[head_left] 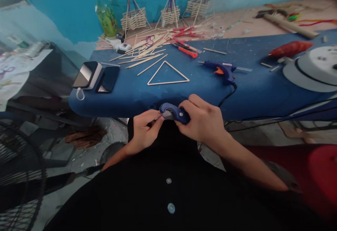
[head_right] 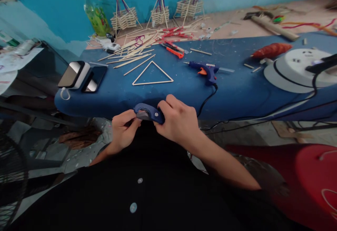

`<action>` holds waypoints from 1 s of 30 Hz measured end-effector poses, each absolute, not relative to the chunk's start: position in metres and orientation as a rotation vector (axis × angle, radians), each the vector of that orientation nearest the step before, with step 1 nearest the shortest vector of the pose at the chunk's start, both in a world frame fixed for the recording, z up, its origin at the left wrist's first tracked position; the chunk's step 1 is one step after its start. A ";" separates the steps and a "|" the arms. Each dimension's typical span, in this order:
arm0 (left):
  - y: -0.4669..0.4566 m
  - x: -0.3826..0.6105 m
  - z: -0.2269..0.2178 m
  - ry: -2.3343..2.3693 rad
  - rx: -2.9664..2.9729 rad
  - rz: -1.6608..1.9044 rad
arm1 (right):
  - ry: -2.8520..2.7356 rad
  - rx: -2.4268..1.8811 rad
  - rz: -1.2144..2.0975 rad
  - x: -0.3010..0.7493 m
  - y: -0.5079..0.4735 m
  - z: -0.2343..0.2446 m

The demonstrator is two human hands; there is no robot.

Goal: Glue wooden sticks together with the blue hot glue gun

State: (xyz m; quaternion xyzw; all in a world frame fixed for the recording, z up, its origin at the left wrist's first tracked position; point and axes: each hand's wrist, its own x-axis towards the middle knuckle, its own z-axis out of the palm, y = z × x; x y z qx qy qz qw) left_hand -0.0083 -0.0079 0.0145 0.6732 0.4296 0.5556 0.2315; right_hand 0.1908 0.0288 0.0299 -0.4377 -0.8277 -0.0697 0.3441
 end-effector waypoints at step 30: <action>-0.012 -0.012 0.010 1.083 1.918 1.428 | -2.298 -1.077 -0.199 0.195 0.028 0.033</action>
